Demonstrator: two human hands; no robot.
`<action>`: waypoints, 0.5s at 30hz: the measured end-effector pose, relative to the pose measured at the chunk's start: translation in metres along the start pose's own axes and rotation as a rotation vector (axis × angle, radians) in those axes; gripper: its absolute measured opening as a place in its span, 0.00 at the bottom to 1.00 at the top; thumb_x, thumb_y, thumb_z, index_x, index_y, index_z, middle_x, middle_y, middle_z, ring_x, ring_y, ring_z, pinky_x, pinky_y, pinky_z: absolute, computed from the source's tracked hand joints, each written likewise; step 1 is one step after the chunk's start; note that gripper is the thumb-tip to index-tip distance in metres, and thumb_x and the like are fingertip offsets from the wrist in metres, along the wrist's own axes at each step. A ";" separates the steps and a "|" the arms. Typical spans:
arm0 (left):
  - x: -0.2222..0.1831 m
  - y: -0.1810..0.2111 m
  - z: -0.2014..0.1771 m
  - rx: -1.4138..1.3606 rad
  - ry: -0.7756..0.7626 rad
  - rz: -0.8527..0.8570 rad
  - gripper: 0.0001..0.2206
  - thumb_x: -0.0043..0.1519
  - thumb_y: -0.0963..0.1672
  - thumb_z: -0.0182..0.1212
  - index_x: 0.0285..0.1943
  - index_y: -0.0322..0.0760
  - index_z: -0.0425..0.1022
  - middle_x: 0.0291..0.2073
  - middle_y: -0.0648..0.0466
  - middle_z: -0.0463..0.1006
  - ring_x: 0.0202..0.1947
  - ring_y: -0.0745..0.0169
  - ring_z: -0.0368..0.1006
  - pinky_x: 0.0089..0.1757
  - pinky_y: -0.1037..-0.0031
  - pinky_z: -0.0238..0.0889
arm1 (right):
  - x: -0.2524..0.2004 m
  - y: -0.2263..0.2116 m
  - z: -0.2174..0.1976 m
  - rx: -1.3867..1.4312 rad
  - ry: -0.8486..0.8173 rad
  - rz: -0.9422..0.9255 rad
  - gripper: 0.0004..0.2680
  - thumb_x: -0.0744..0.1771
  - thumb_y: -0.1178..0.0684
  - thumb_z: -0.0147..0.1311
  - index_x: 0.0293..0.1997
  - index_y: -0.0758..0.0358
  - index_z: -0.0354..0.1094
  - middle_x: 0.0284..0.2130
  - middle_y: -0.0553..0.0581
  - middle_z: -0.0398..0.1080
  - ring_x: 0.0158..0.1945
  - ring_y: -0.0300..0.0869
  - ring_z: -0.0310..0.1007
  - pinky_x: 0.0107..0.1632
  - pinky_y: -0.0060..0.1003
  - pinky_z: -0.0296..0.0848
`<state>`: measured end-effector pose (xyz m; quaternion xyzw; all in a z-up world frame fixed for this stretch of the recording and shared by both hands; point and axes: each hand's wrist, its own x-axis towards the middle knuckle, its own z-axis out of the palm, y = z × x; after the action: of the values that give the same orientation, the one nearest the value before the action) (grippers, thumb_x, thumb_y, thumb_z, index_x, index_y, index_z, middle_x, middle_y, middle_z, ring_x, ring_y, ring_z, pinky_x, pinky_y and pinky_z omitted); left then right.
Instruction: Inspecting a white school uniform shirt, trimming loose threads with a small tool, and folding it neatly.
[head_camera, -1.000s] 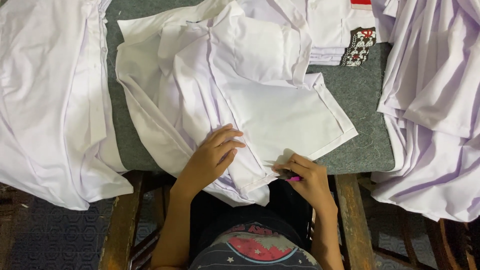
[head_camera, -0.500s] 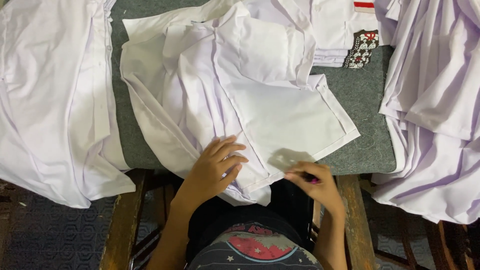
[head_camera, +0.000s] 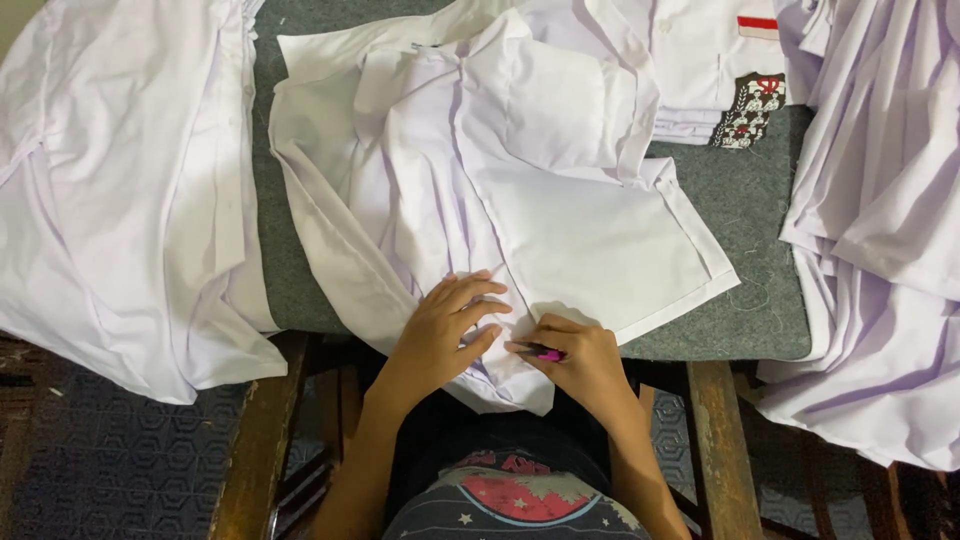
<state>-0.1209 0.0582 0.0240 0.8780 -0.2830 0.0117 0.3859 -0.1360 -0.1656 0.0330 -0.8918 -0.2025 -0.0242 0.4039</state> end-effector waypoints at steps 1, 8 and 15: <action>0.000 -0.001 0.001 -0.001 0.000 0.000 0.10 0.67 0.46 0.57 0.53 0.42 0.78 0.58 0.50 0.74 0.67 0.45 0.65 0.64 0.45 0.49 | 0.000 0.001 0.000 -0.001 -0.001 0.001 0.04 0.61 0.55 0.69 0.33 0.60 0.80 0.22 0.52 0.74 0.22 0.44 0.74 0.27 0.33 0.70; -0.001 -0.004 0.004 -0.016 -0.004 -0.018 0.10 0.67 0.47 0.57 0.54 0.44 0.78 0.58 0.53 0.74 0.68 0.46 0.64 0.65 0.44 0.47 | -0.003 0.010 -0.012 0.249 -0.001 0.029 0.04 0.60 0.61 0.67 0.34 0.62 0.80 0.24 0.54 0.74 0.27 0.44 0.76 0.32 0.36 0.74; 0.001 0.000 -0.005 -0.067 -0.026 0.002 0.10 0.68 0.45 0.55 0.54 0.42 0.78 0.59 0.52 0.74 0.69 0.46 0.63 0.66 0.45 0.42 | -0.009 0.032 -0.029 0.337 0.013 0.020 0.02 0.63 0.61 0.63 0.28 0.62 0.77 0.20 0.52 0.67 0.23 0.38 0.64 0.30 0.33 0.66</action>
<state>-0.1191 0.0617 0.0276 0.8643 -0.2889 -0.0090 0.4116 -0.1281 -0.2088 0.0277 -0.8131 -0.1923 0.0083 0.5494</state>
